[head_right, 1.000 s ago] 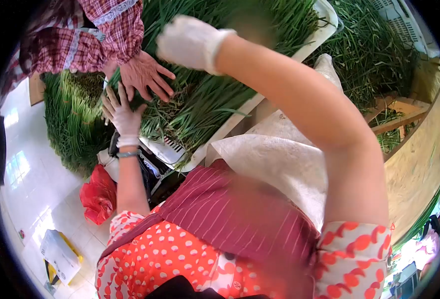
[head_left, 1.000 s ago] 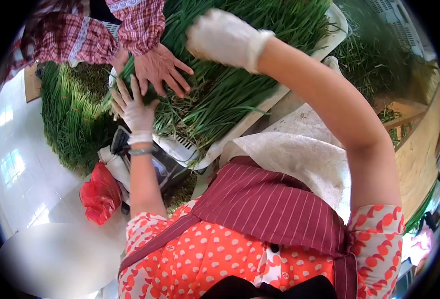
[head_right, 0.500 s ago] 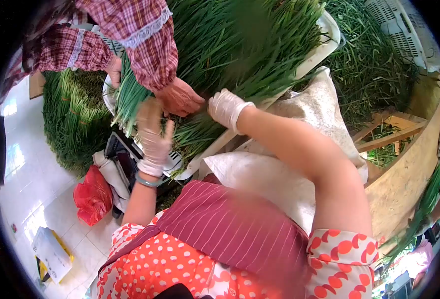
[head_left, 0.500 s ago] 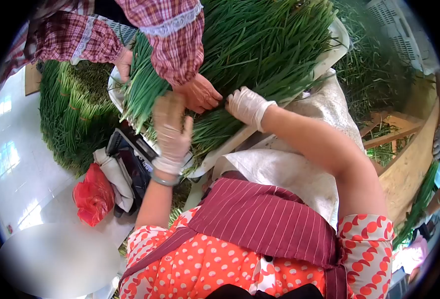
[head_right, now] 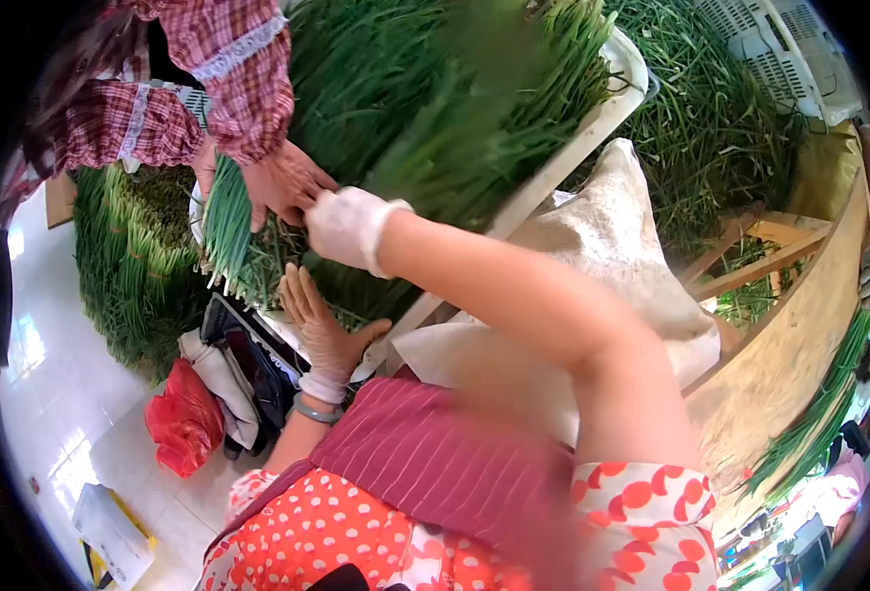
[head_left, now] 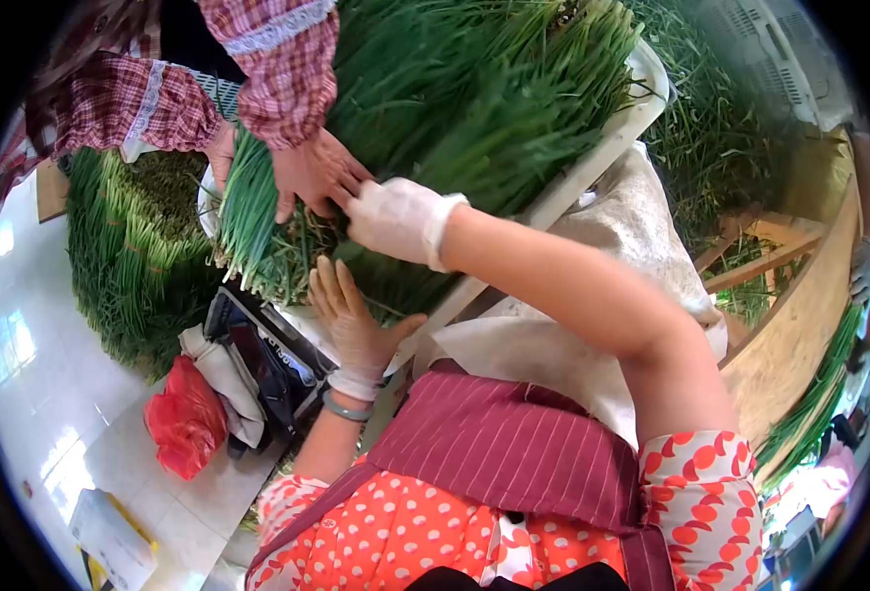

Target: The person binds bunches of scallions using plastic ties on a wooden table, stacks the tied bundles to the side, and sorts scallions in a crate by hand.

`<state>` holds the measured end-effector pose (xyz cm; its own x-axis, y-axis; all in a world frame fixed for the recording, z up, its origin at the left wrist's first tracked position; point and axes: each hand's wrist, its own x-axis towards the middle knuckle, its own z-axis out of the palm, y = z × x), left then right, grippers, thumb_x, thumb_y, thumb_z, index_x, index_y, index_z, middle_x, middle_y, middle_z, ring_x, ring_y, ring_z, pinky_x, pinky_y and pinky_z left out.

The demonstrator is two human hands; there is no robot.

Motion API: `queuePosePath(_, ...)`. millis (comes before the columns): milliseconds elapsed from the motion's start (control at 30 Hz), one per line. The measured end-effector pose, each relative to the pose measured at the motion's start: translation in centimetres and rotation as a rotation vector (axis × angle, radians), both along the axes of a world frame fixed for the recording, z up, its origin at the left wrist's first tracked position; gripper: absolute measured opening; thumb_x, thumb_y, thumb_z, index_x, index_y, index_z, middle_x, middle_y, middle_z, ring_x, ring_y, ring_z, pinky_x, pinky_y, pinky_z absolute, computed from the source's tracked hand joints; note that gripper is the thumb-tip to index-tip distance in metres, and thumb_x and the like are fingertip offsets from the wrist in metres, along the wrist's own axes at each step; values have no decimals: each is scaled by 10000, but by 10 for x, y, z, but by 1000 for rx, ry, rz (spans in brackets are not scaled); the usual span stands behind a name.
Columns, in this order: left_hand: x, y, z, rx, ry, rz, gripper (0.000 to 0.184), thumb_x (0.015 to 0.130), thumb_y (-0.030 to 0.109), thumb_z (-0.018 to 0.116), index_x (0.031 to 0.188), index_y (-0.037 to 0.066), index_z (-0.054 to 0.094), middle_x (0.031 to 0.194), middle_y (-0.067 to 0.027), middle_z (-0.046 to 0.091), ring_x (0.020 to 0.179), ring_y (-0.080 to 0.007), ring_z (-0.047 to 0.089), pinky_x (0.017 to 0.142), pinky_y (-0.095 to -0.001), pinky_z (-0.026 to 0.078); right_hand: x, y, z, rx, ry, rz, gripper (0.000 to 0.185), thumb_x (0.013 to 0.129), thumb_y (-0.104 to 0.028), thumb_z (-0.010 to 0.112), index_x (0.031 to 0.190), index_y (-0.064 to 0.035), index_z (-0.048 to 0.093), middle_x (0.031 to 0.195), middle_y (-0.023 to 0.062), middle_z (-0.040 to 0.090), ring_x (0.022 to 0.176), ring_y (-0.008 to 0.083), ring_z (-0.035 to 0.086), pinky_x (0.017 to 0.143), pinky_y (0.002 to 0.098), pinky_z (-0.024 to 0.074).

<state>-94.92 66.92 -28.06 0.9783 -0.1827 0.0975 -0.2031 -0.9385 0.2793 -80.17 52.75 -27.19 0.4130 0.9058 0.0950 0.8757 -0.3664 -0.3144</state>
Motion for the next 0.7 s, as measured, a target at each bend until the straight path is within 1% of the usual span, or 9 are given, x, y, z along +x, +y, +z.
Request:
queuePosePath(67, -3, -6, -17, 100, -24, 271, 1275, 494, 547, 800, 1408, 0, 99, 1437, -240, 161, 1323, -423, 156, 1068, -524, 160, 17, 10, 31, -129, -4, 88, 125, 683, -112, 629, 791, -67, 671, 873, 80, 621, 854, 239, 608, 686, 320, 518)
queuePosePath(133, 10, -3, -23, 115, -62, 308, 1269, 496, 503, 817, 1410, 7, 91, 1407, -255, 194, 1273, -430, 242, 1044, -510, 211, 25, 24, 43, -145, -48, 102, 149, 680, -117, 629, 809, -61, 680, 898, 83, 630, 875, 242, 610, 683, 311, 515)
queuePosePath(233, 23, 4, -12, -106, 16, 411, 1206, 475, 422, 841, 1397, 22, 174, 1178, -198, 429, 1082, -372, 420, 937, -459, 315, 28, 29, 42, -207, -104, 119, 142, 685, -126, 625, 793, -52, 680, 905, 87, 636, 869, 254, 618, 676, 314, 514)
queuePosePath(267, 22, 8, -10, -105, 15, 411, 1206, 475, 422, 841, 1397, 22, 174, 1178, -198, 429, 1082, -372, 420, 937, -459, 315, 23, 25, 37, -221, -47, 132, 145, 686, -138, 624, 784, -47, 680, 907, 86, 635, 873, 244, 616, 661, 311, 506)
queuePosePath(400, 13, 9, -7, 30, 298, 78, 1033, 463, 403, 827, 1348, 134, 368, 1114, -155, 478, 1028, -329, 438, 904, -438, 342, -27, -13, 21, -199, 194, 35, 110, 677, -152, 611, 735, -70, 657, 819, 67, 605, 798, 220, 588, 623, 316, 499)
queuePosePath(533, 12, -10, -1, -207, 263, -114, 969, 493, 261, 809, 1338, 85, 368, 1173, -173, 445, 1102, -344, 420, 976, -468, 305, -74, -60, 27, -66, 215, -166, 168, 661, -156, 597, 778, -37, 612, 772, 71, 561, 769, 228, 565, 586, 308, 495)
queuePosePath(600, 11, -14, -7, -120, 194, -117, 929, 506, 188, 788, 1327, 58, 372, 1116, -163, 492, 1050, -341, 465, 923, -450, 356, -83, -71, 41, -102, 265, -173, 195, 660, -156, 592, 808, -29, 599, 786, 77, 560, 776, 231, 564, 582, 307, 494)
queuePosePath(667, 22, -11, 3, -148, 499, -105, 892, 533, 170, 769, 1328, 73, 376, 1019, -145, 540, 964, -328, 513, 857, -423, 401, -88, -72, 47, -136, 319, -192, 223, 660, -156, 587, 838, -22, 586, 799, 83, 559, 784, 233, 562, 579, 305, 494)
queuePosePath(700, 23, -2, -2, -161, 384, -247, 884, 541, 198, 766, 1329, 95, 382, 926, -123, 567, 886, -316, 541, 791, -402, 425, -90, -70, 48, -134, 320, -179, 249, 657, -166, 592, 859, -22, 574, 810, 89, 558, 787, 238, 561, 583, 307, 497)
